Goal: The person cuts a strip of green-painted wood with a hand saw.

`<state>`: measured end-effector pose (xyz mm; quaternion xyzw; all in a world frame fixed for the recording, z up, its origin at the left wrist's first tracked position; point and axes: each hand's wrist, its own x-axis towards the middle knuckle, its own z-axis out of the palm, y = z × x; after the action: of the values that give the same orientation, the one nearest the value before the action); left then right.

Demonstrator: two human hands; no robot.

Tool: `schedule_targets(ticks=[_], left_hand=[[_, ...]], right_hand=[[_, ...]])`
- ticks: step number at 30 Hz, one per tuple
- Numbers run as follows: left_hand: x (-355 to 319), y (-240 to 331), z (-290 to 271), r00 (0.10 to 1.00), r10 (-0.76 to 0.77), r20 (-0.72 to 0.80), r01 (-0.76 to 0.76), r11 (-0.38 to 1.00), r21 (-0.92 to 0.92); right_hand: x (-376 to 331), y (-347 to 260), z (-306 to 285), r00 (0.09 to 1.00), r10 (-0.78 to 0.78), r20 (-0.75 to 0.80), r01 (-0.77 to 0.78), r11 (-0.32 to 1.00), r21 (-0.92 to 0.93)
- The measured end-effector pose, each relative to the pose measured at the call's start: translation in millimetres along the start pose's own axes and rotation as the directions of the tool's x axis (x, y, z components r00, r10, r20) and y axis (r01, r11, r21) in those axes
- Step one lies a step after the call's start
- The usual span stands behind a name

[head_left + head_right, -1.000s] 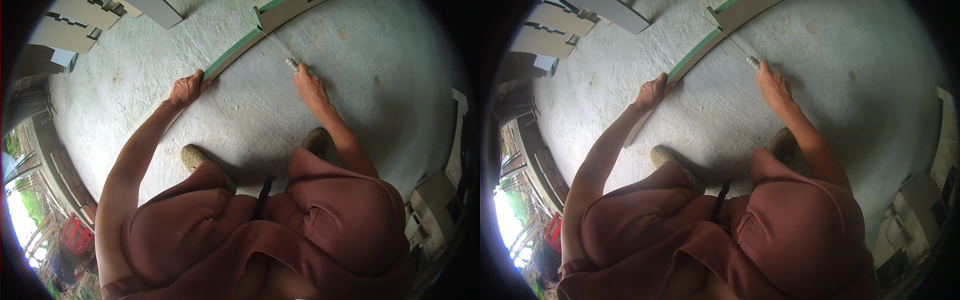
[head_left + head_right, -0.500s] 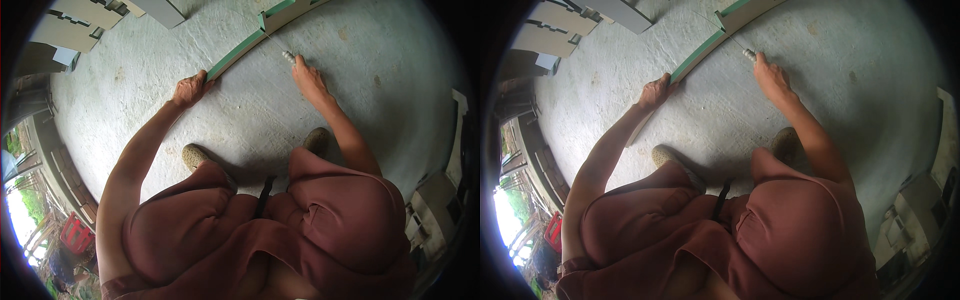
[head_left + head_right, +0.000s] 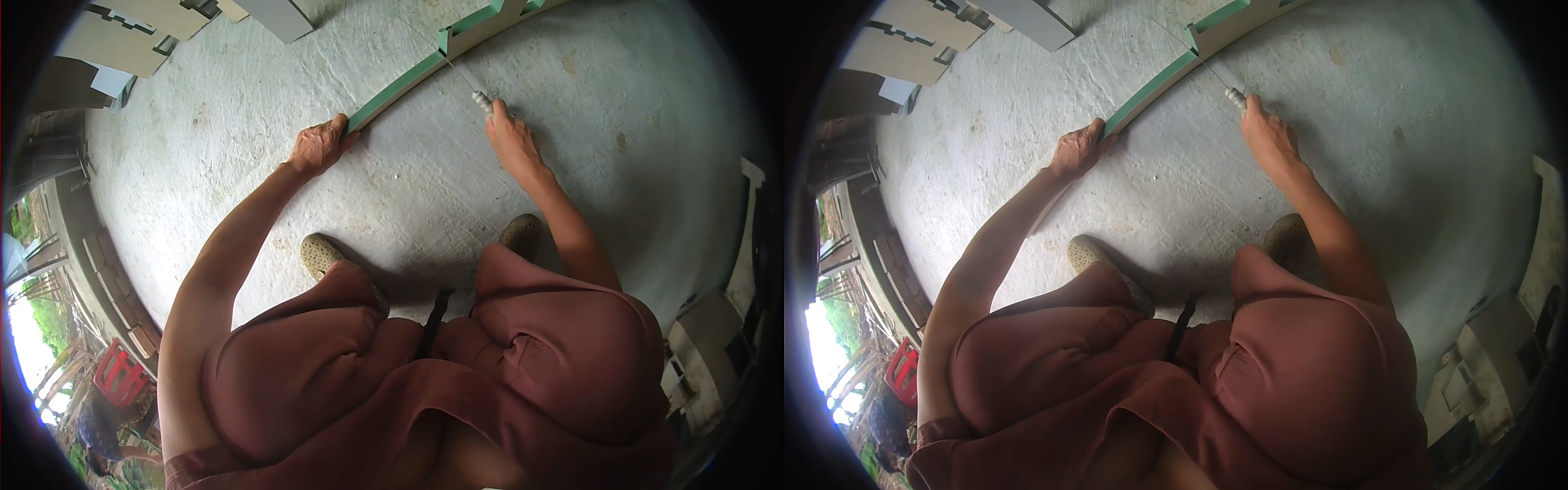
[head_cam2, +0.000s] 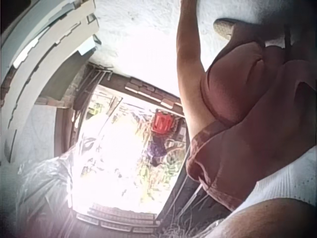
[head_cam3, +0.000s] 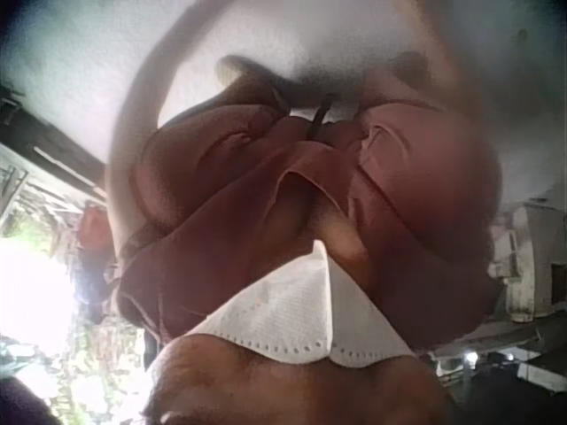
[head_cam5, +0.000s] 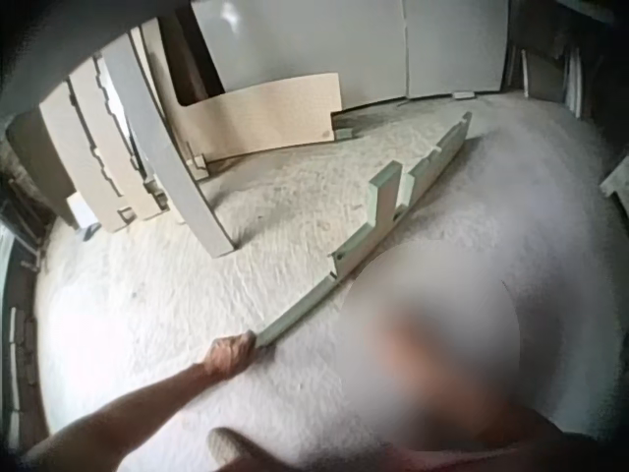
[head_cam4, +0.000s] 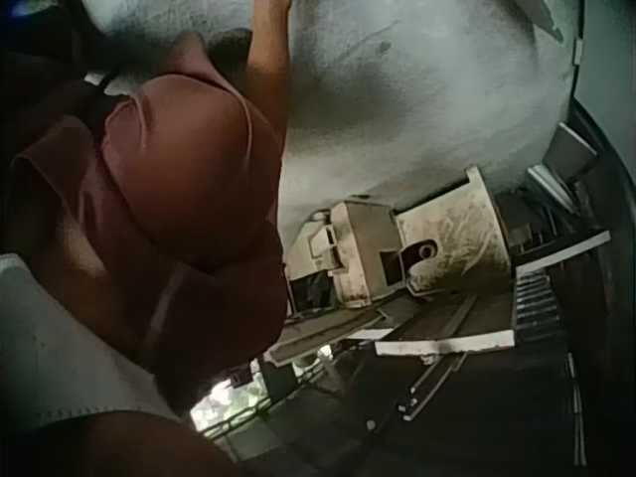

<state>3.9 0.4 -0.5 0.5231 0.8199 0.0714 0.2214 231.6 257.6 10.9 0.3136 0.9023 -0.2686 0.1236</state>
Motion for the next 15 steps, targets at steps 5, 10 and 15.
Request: schedule_targets(ticks=[5,10,15], left_hand=[[-2.7,-1.5,-1.2,1.000,-0.008,0.002,0.008,1.000,-0.002],[0.3,5.2,-4.9,1.000,0.011,0.001,-0.011,1.000,-0.004],[-1.9,-1.2,-1.0,1.000,-0.003,-0.002,0.003,0.999,-0.040]], right_hand=[[-23.3,10.4,10.4,0.999,0.039,0.015,-0.039,0.999,0.005],[-60.0,30.9,14.8,0.998,0.062,-0.028,-0.063,0.997,-0.050],[-3.1,0.8,2.5,0.999,0.039,0.019,-0.039,0.999,0.006]])
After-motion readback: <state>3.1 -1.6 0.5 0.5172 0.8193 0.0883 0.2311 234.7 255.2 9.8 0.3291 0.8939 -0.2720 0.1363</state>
